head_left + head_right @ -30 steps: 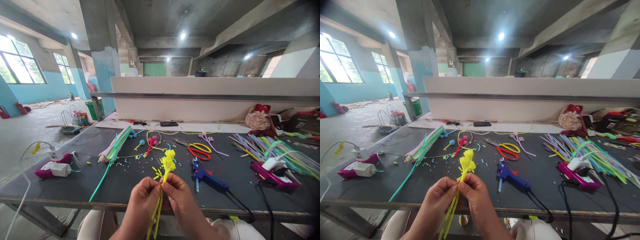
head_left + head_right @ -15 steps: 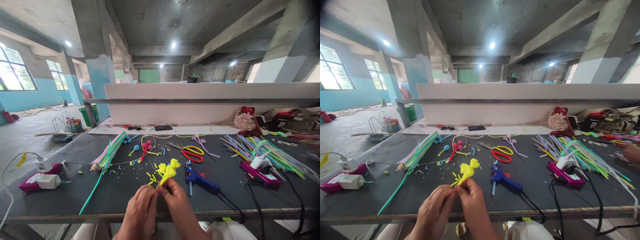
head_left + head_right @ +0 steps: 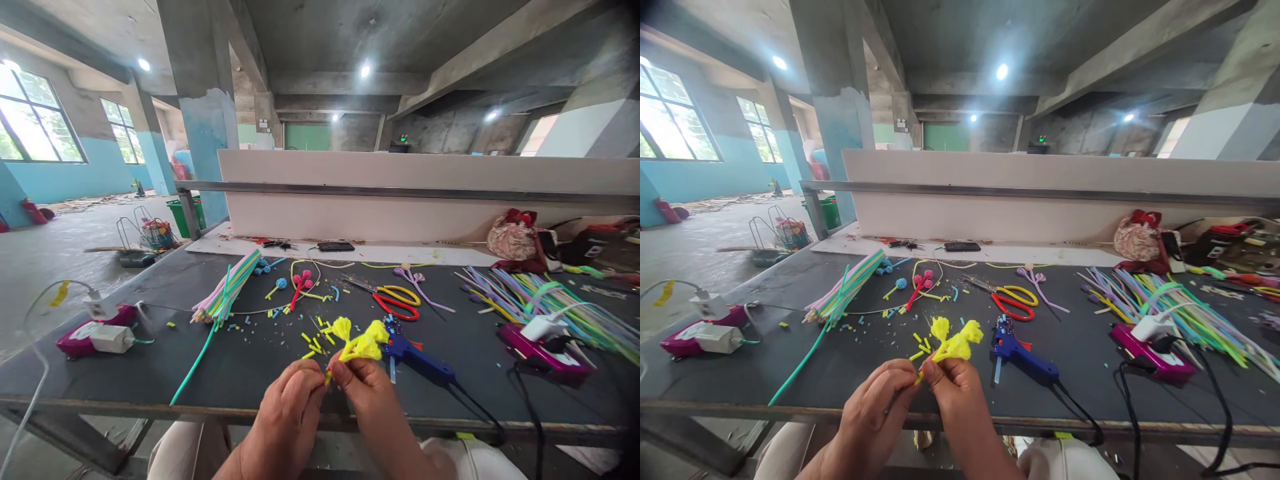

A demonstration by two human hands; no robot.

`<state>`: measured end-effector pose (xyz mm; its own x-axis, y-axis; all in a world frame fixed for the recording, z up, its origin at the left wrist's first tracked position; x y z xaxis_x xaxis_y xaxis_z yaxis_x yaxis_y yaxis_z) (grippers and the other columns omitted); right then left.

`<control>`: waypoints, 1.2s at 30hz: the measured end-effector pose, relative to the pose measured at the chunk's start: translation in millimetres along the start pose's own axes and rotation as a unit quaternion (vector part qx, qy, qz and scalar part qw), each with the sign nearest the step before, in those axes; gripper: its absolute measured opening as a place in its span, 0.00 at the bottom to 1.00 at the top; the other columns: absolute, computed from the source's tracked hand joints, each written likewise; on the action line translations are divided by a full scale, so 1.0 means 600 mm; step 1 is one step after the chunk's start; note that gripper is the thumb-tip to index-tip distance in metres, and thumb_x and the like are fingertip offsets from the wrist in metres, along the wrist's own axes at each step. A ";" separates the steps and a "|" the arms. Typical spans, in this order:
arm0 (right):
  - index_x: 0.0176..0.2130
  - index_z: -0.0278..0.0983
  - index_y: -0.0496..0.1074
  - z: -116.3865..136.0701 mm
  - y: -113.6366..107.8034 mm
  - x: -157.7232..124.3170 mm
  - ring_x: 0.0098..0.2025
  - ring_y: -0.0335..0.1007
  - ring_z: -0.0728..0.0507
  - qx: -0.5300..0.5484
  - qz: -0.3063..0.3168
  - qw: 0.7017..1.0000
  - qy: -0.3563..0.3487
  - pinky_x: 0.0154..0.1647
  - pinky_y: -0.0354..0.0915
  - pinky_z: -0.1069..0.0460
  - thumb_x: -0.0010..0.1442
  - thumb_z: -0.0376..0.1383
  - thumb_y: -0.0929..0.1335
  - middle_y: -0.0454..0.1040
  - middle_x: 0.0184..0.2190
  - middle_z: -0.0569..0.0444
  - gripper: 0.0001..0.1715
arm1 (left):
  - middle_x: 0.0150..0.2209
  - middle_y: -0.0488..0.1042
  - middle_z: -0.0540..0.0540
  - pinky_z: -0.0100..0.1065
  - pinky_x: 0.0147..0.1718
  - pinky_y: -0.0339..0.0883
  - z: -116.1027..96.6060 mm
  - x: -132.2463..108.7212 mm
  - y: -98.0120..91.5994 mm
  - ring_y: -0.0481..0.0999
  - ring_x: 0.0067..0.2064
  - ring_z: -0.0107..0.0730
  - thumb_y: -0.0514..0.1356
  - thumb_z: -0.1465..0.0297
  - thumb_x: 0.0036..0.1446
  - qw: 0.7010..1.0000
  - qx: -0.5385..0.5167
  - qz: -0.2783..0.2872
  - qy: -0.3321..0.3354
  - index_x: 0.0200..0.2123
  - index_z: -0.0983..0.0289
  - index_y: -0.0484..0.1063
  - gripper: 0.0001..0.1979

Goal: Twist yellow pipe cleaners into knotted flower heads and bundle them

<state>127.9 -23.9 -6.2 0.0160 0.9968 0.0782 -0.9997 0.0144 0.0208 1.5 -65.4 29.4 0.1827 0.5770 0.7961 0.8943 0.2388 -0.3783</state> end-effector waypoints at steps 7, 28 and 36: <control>0.21 0.35 0.70 0.026 0.002 -0.010 0.25 0.58 0.47 -0.029 -0.013 0.998 -0.056 0.27 0.57 0.53 0.50 0.48 0.68 0.65 0.19 0.56 0.19 | 0.19 0.67 0.50 0.28 0.22 0.63 0.053 -0.031 0.046 0.68 0.21 0.27 0.57 0.65 0.55 0.851 -0.317 0.006 -0.419 0.25 0.64 0.65 0.10; 0.23 0.35 0.69 -0.013 0.023 0.005 0.20 0.56 0.52 0.180 0.141 0.974 -0.004 0.21 0.54 0.56 0.51 0.42 0.71 0.64 0.18 0.60 0.14 | 0.20 0.66 0.47 0.20 0.10 0.45 0.047 -0.067 0.088 0.56 0.13 0.16 0.63 0.64 0.48 0.631 -0.544 0.055 -0.550 0.29 0.65 0.65 0.12; 0.21 0.35 0.66 0.000 -0.014 0.011 0.26 0.54 0.49 0.016 -0.003 0.997 -0.082 0.29 0.55 0.54 0.52 0.44 0.70 0.61 0.20 0.59 0.18 | 0.25 0.73 0.52 0.26 0.25 0.60 0.040 -0.006 0.019 0.68 0.25 0.28 0.62 0.68 0.48 0.944 -0.064 0.000 -0.323 0.24 0.63 0.74 0.05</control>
<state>136.1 -17.5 -5.8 0.0277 0.9706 0.2392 -0.9984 0.0151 0.0543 1.3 -46.0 11.2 -0.0672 0.9426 0.3270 0.9442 0.1659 -0.2844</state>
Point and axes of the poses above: each hand's wrist, its own x-axis towards the middle knuckle, its own y-axis out of the palm, z = x × y, the point moved 7 cm from there along x, towards the middle knuckle
